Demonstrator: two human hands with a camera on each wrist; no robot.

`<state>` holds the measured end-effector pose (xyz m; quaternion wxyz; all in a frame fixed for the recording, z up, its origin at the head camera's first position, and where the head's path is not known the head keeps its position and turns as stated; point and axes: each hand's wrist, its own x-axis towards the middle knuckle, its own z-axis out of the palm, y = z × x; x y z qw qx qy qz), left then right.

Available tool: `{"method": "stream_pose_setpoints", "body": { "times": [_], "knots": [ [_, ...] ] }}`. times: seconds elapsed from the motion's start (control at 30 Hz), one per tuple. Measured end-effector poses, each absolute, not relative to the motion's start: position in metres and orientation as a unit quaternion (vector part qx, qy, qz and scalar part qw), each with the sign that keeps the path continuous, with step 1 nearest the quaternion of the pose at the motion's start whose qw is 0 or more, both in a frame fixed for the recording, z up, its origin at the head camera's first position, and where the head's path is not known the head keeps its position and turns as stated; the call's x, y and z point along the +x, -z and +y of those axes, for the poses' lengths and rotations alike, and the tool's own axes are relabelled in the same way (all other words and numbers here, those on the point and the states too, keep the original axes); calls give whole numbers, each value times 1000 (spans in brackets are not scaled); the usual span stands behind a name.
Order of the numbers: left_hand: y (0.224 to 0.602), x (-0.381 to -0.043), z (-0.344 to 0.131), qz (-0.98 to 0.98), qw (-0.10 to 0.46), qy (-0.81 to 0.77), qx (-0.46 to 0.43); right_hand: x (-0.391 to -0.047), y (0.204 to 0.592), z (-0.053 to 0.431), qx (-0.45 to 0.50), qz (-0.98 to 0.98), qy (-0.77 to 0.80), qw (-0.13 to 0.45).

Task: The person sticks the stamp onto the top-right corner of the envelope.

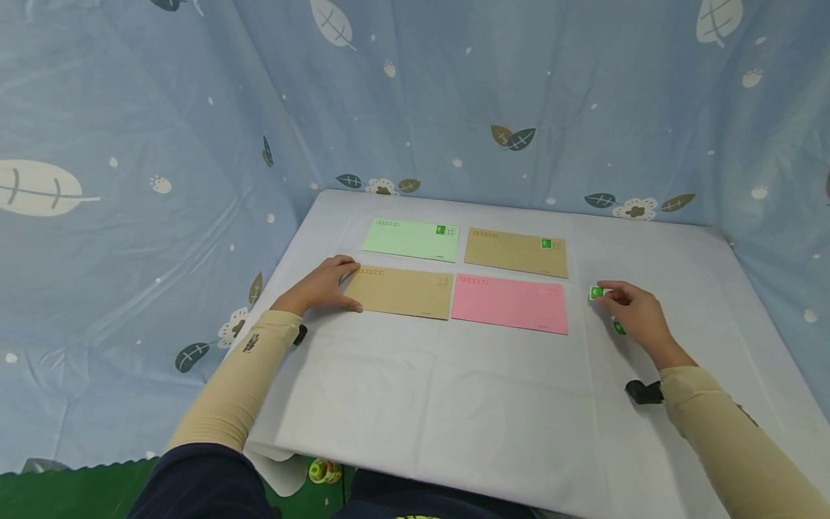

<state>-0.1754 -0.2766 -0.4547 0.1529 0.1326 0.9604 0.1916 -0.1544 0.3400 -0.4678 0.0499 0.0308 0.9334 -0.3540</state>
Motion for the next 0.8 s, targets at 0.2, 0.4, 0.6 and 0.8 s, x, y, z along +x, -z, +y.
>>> {"method": "stream_pose_setpoints", "body": {
  "times": [0.2, 0.4, 0.6, 0.8],
  "knots": [
    [454, -176, -276, 961, 153, -191, 131, -155, 469, 336, 23, 932, 358, 48],
    [455, -176, -276, 962, 153, -189, 127, -155, 467, 330, 21, 931, 360, 50],
    [453, -175, -275, 962, 154, -185, 125, -156, 465, 326, 24, 928, 368, 59],
    [451, -174, -273, 962, 155, -185, 126, -156, 464, 324, 16, 928, 369, 55]
  ]
}}
